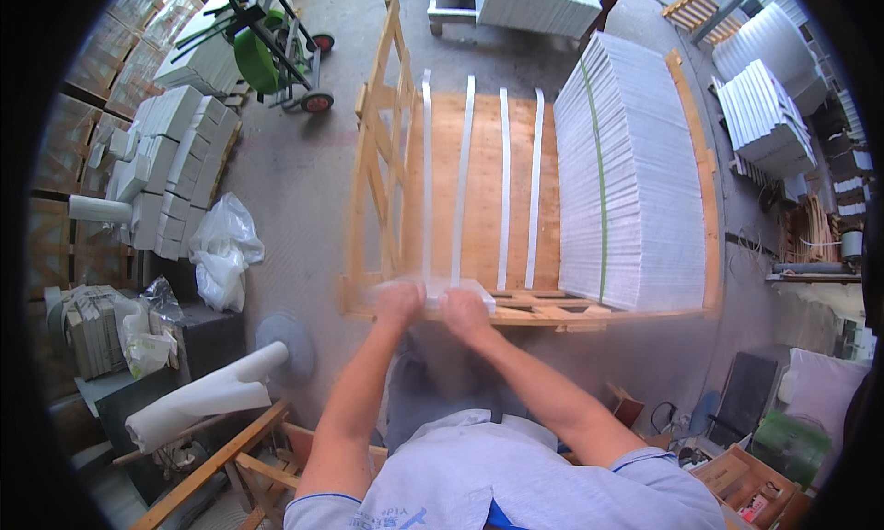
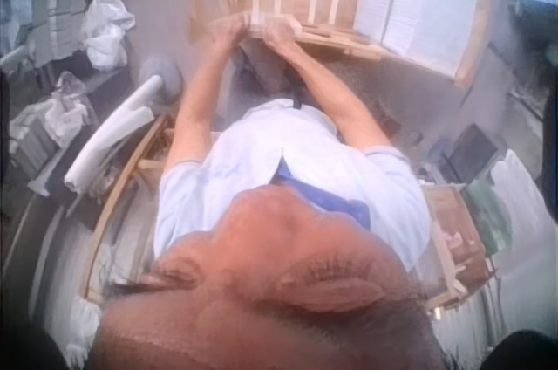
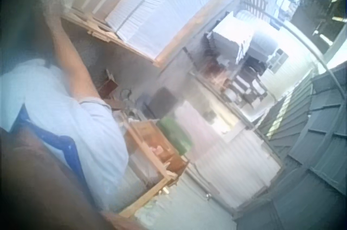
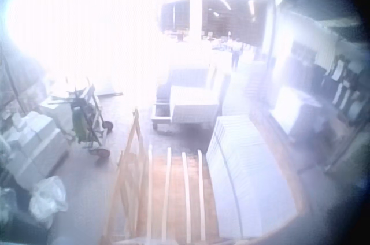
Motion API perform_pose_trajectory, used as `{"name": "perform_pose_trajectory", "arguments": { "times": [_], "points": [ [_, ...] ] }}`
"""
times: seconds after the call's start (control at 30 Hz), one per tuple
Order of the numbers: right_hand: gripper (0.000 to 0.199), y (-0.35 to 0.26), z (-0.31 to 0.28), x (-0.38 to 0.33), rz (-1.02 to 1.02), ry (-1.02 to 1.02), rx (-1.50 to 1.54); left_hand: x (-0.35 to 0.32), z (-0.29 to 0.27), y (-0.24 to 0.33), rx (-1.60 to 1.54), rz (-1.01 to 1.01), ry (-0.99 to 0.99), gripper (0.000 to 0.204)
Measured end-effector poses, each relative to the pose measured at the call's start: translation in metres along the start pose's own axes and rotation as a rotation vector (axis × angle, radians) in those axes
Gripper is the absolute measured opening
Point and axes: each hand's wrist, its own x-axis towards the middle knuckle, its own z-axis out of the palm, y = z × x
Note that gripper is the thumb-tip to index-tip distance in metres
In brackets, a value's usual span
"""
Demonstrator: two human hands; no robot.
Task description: The person repeatedly picks up individual white sheets from a stack and places them onto a wooden rack. The person moves between the stack and the rack, handling one sheet at a time and arranging them on the rack throughout the clip.
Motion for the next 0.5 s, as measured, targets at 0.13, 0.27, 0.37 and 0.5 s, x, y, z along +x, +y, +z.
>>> {"name": "perform_pose_trajectory", "arguments": {
  "times": [0.13,0.27,0.37,0.5],
  "points": [
    [0.029,-0.013,0.015,-0.007,-0.092,0.084,-0.289,0.003,0.01,-0.003,-0.059,-0.033,-0.158,0.03],
    [0.024,-0.013,0.018,-0.006,-0.098,0.141,-0.334,0.007,-0.015,-0.001,-0.238,-0.015,-0.194,0.029],
    [0.023,-0.014,0.02,-0.004,-0.173,0.11,-0.424,0.002,-0.057,-0.009,-0.583,0.087,0.032,0.019],
    [0.023,-0.019,0.023,-0.002,-0.106,0.111,-0.471,-0.038,-0.117,-0.057,-0.848,0.294,0.151,0.015]
  ]
}}
